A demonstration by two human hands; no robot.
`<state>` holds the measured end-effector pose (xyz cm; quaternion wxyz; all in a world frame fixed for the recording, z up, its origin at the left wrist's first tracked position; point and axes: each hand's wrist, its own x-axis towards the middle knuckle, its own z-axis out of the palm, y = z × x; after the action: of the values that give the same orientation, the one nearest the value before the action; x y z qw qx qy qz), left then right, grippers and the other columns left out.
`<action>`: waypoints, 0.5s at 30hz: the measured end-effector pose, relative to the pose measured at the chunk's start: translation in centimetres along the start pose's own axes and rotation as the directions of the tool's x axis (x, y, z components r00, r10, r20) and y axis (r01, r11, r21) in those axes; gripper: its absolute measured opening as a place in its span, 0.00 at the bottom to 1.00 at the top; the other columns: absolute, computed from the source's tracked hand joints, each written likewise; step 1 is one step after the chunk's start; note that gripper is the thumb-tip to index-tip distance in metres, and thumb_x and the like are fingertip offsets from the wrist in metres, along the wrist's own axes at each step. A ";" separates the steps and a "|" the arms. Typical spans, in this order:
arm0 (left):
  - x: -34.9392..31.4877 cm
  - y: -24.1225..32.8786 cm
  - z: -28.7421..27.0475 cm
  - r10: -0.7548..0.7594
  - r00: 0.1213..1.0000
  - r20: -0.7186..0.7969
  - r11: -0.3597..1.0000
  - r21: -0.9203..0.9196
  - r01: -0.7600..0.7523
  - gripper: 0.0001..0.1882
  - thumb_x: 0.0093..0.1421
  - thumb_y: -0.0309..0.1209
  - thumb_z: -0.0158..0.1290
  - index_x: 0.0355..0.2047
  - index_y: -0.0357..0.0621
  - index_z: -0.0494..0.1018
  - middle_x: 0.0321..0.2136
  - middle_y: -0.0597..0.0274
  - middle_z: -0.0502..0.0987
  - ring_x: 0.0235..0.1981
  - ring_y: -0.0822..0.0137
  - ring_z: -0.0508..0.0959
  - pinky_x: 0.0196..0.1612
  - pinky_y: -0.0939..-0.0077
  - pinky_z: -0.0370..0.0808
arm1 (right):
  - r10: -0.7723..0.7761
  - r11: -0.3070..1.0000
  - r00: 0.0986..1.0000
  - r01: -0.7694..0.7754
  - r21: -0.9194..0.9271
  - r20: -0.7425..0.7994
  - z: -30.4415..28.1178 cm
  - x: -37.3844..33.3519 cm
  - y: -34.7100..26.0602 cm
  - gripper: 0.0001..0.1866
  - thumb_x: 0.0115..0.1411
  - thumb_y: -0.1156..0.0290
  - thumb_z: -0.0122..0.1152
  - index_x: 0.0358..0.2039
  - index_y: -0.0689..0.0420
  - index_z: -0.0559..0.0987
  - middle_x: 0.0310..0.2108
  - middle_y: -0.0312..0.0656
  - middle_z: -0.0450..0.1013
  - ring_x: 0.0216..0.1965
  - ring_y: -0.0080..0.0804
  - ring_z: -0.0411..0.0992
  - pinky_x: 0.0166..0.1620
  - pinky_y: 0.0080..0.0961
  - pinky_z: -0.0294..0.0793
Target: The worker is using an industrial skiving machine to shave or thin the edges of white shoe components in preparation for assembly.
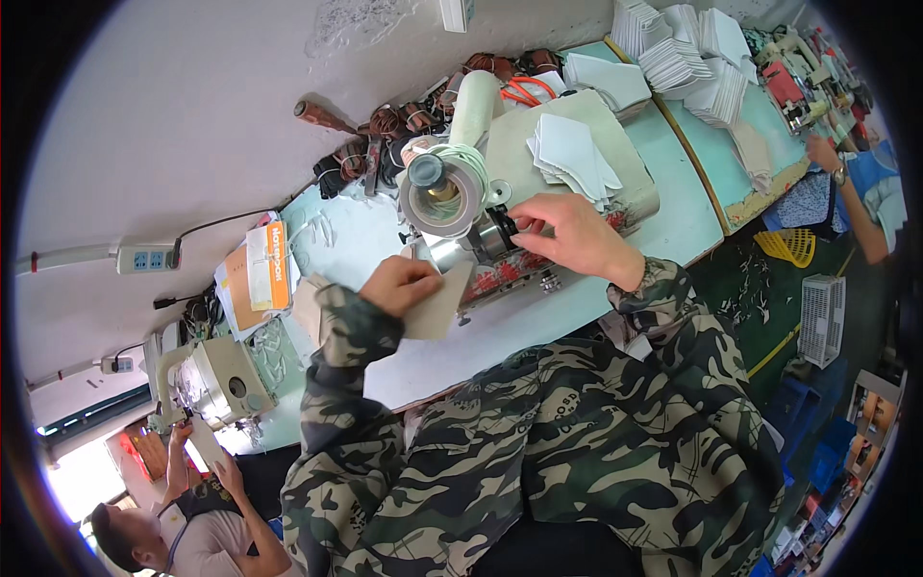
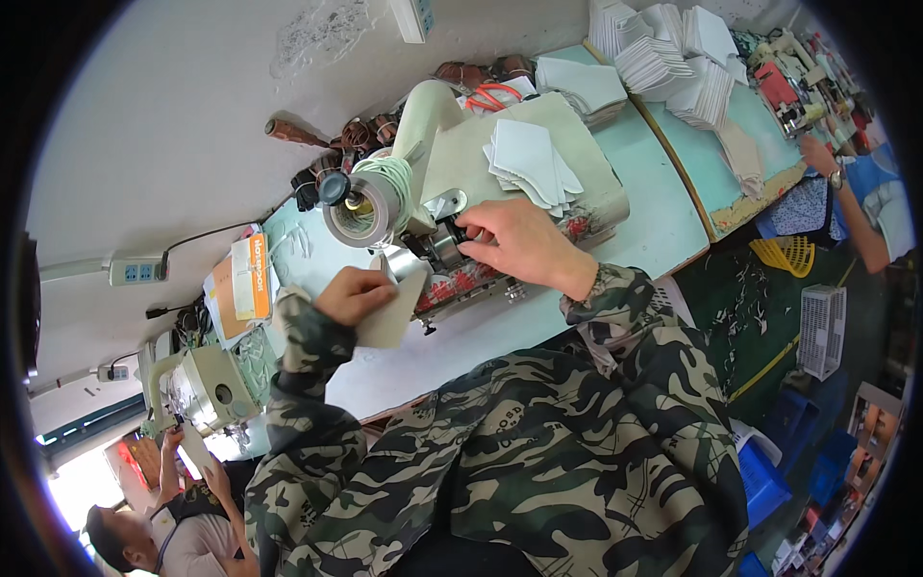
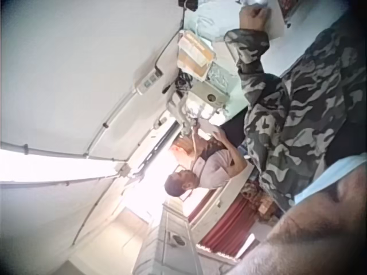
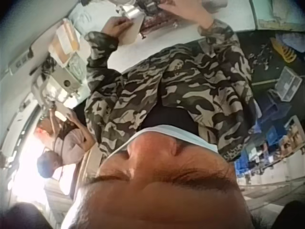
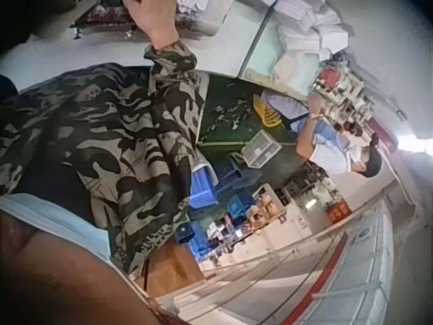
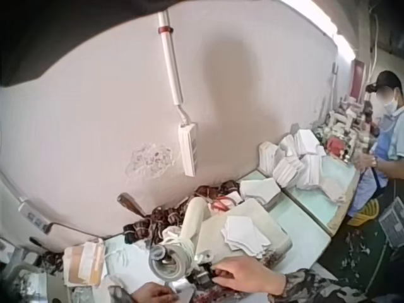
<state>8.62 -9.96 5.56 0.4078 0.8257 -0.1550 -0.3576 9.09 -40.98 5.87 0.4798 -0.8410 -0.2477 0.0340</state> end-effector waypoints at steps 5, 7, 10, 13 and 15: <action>2.9 1.0 0.6 -0.030 0.999 -0.025 0.999 -0.018 0.030 0.11 0.58 0.31 0.54 0.33 0.33 0.78 0.22 0.62 0.77 0.26 0.73 0.74 0.33 0.76 0.71 | 0.050 0.997 0.995 -0.044 -0.070 0.085 0.8 0.1 -0.2 0.17 0.51 0.69 0.65 0.40 0.62 0.78 0.33 0.45 0.76 0.33 0.39 0.76 0.38 0.31 0.74; 4.5 3.9 1.8 0.086 0.978 -0.191 0.996 -0.004 -0.089 0.11 0.57 0.30 0.53 0.33 0.33 0.78 0.23 0.61 0.77 0.26 0.71 0.75 0.33 0.74 0.72 | -0.006 0.943 0.995 0.037 -0.331 0.095 1.1 0.8 -0.2 0.16 0.50 0.68 0.64 0.40 0.61 0.78 0.33 0.45 0.76 0.36 0.44 0.75 0.40 0.35 0.73; 4.6 2.9 1.3 -0.007 0.987 -0.159 0.999 0.040 0.013 0.12 0.58 0.34 0.53 0.37 0.38 0.77 0.29 0.53 0.79 0.29 0.61 0.78 0.35 0.66 0.74 | 0.047 0.956 0.991 -0.009 -0.292 0.124 1.7 1.5 1.1 0.19 0.48 0.67 0.63 0.42 0.60 0.78 0.35 0.44 0.75 0.40 0.46 0.72 0.43 0.37 0.71; 4.3 -2.4 -1.0 -0.123 0.860 -0.495 0.927 0.251 0.277 0.14 0.59 0.38 0.52 0.43 0.49 0.76 0.32 0.52 0.79 0.37 0.52 0.79 0.37 0.58 0.75 | -0.110 0.966 0.994 0.105 -0.237 -0.009 -2.5 1.4 1.0 0.23 0.46 0.68 0.65 0.45 0.59 0.76 0.37 0.44 0.75 0.41 0.46 0.71 0.46 0.38 0.70; 2.7 -7.3 -0.2 -0.162 0.815 -0.556 0.575 0.618 0.536 0.19 0.58 0.41 0.53 0.49 0.55 0.72 0.32 0.53 0.78 0.38 0.52 0.80 0.38 0.58 0.76 | -0.137 0.930 0.985 0.091 -0.356 -0.107 -5.7 1.0 -0.7 0.25 0.45 0.67 0.66 0.46 0.58 0.75 0.39 0.43 0.75 0.43 0.45 0.71 0.49 0.39 0.69</action>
<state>10.34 -6.77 -1.36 -0.0292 0.9896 -0.0207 -0.1391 11.37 -44.75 9.73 0.3390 -0.8974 -0.2665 -0.0933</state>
